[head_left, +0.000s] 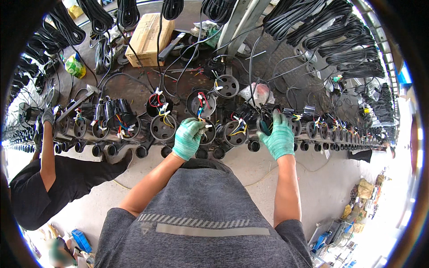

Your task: The person assembles small electronic components on a workbench, using pliers to strip and crimp wires. They connect wires to black cylindrical housings and secure them with zip ties, working methodically through a row of units.

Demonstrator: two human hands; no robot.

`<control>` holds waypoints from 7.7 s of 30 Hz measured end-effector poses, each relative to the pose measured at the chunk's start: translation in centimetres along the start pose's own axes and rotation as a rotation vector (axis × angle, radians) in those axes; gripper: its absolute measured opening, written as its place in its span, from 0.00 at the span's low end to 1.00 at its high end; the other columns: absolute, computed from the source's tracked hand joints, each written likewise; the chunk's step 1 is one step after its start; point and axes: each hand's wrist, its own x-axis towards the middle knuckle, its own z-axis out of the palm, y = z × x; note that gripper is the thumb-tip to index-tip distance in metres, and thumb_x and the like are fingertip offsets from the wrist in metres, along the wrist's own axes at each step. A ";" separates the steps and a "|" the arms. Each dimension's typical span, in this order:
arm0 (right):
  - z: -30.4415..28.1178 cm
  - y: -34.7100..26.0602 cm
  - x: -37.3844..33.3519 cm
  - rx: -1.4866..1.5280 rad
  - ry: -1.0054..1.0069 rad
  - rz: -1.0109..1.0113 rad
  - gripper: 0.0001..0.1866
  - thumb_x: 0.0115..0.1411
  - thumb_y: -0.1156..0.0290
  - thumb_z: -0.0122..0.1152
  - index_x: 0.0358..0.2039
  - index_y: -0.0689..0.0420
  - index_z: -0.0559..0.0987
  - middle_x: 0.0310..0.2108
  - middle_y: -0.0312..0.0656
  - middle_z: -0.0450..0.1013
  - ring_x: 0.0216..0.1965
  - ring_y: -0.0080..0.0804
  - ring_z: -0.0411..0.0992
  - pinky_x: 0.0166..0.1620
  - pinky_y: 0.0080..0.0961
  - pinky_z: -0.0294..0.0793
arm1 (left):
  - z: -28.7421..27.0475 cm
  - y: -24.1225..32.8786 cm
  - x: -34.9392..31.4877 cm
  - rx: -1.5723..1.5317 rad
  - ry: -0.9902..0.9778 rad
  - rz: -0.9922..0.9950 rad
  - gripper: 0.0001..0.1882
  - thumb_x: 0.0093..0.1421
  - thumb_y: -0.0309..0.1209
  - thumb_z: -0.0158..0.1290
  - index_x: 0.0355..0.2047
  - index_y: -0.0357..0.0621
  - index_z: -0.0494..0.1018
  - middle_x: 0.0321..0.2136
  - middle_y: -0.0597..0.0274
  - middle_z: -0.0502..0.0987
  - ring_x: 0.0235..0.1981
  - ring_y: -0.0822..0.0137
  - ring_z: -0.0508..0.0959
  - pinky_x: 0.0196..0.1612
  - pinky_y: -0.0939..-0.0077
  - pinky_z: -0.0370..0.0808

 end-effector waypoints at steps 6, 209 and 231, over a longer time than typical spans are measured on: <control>-0.5 -0.7 -0.3 -0.077 -0.152 0.085 0.61 0.47 0.60 0.83 0.79 0.48 0.58 0.64 0.58 0.66 0.60 0.61 0.71 0.62 0.52 0.75 | -0.1 -0.2 0.2 -0.033 -0.003 -0.008 0.10 0.63 0.24 0.64 0.45 0.43 0.83 0.37 0.54 0.83 0.39 0.48 0.82 0.42 0.57 0.80; 3.1 -13.8 -5.2 1.231 -0.239 0.044 0.05 0.69 0.76 0.63 0.42 0.63 0.81 0.31 0.40 0.80 0.33 0.25 0.74 0.38 0.29 0.77 | -2.5 4.0 1.4 0.154 -0.157 0.123 0.17 0.42 0.33 0.72 0.36 0.51 0.88 0.61 0.48 0.77 0.72 0.32 0.64 0.77 0.34 0.56; 2.9 -11.4 -3.7 0.499 0.258 -0.700 0.08 0.60 0.73 0.71 0.41 0.57 0.85 0.38 0.45 0.80 0.36 0.46 0.81 0.39 0.40 0.83 | -3.4 4.2 2.5 0.052 -0.187 0.135 0.13 0.46 0.31 0.71 0.34 0.47 0.86 0.57 0.53 0.80 0.66 0.40 0.71 0.76 0.38 0.57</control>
